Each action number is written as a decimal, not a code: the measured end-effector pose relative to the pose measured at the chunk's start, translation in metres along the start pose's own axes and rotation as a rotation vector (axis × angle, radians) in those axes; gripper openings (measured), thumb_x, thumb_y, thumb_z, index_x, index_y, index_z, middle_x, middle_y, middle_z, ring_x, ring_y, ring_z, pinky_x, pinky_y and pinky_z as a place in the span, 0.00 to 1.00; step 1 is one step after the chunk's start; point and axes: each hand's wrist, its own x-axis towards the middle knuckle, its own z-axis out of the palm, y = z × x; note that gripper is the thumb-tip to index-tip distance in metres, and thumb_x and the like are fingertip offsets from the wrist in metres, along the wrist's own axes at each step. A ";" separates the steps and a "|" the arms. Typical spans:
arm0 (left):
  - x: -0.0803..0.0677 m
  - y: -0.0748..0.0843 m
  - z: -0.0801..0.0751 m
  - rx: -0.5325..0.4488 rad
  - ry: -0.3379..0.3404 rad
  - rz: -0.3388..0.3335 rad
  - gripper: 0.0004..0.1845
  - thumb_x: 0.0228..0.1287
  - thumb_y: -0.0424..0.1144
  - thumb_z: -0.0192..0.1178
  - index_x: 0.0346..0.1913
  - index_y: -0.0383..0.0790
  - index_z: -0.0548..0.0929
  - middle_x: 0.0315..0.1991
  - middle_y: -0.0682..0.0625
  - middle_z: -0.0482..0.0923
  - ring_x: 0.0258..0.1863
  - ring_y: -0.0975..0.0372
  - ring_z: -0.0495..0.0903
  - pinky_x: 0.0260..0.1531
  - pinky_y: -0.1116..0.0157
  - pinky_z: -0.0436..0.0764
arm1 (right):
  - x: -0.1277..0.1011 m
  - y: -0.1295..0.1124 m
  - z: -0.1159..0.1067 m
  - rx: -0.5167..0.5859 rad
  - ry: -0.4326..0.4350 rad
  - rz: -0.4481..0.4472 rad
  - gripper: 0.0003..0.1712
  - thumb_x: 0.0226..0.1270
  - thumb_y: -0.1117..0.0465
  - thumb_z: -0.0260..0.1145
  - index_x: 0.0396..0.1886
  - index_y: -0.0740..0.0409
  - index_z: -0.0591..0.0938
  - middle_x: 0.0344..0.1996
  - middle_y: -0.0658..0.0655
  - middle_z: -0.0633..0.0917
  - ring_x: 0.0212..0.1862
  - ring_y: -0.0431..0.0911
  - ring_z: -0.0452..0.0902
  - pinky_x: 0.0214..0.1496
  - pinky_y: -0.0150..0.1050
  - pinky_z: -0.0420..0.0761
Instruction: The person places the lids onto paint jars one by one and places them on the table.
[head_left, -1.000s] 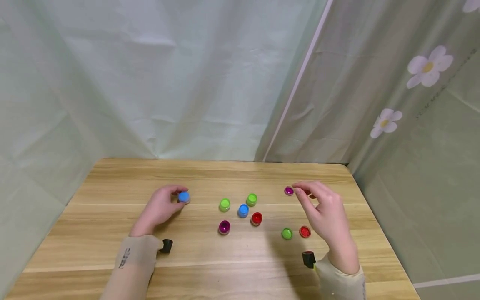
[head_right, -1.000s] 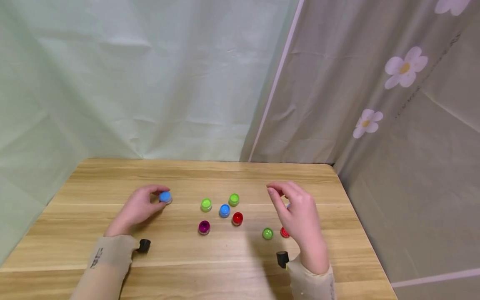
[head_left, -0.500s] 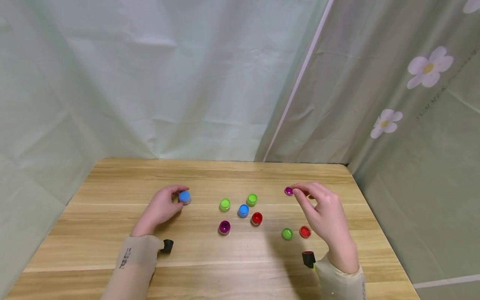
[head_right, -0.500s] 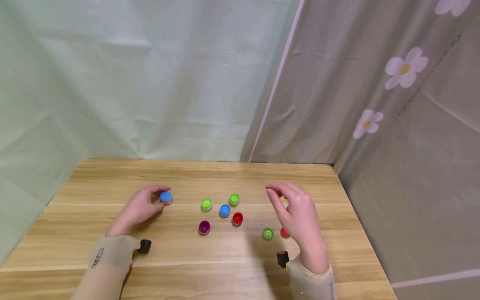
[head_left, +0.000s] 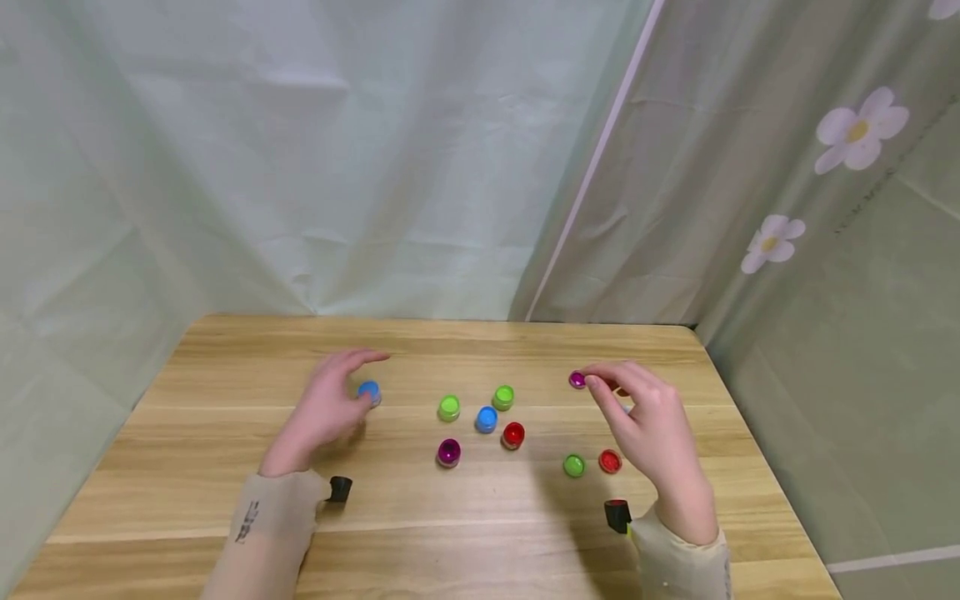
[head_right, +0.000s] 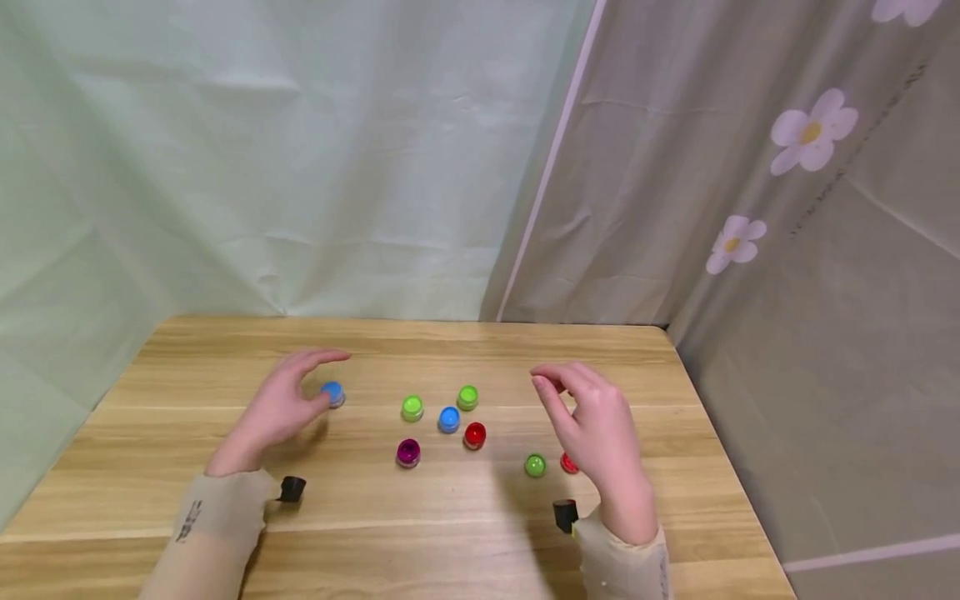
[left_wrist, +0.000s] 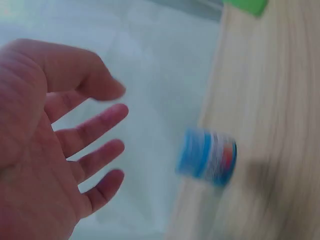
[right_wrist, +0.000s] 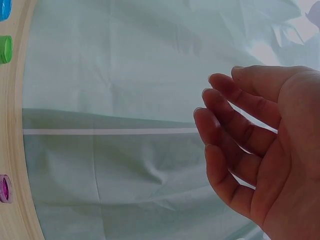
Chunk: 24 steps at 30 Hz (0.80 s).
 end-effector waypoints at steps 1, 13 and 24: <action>0.001 0.004 0.001 -0.006 -0.006 0.018 0.28 0.66 0.25 0.66 0.70 0.40 0.81 0.71 0.38 0.75 0.73 0.38 0.67 0.71 0.33 0.61 | 0.000 0.000 0.000 0.001 0.000 0.000 0.06 0.75 0.64 0.73 0.46 0.52 0.92 0.43 0.45 0.91 0.41 0.39 0.85 0.41 0.28 0.78; -0.004 0.032 0.041 -0.142 -0.408 0.099 0.21 0.66 0.32 0.75 0.61 0.41 0.87 0.57 0.50 0.86 0.51 0.49 0.79 0.55 0.46 0.79 | 0.002 0.006 -0.004 -0.033 0.019 0.023 0.08 0.73 0.66 0.74 0.49 0.55 0.92 0.43 0.48 0.92 0.40 0.42 0.85 0.41 0.26 0.77; -0.012 0.025 0.060 -0.086 -0.517 0.056 0.25 0.60 0.35 0.80 0.60 0.45 0.87 0.56 0.57 0.85 0.54 0.58 0.81 0.60 0.50 0.80 | -0.003 0.013 -0.018 -0.071 0.073 0.056 0.09 0.71 0.68 0.74 0.49 0.55 0.93 0.41 0.50 0.91 0.38 0.43 0.83 0.37 0.25 0.75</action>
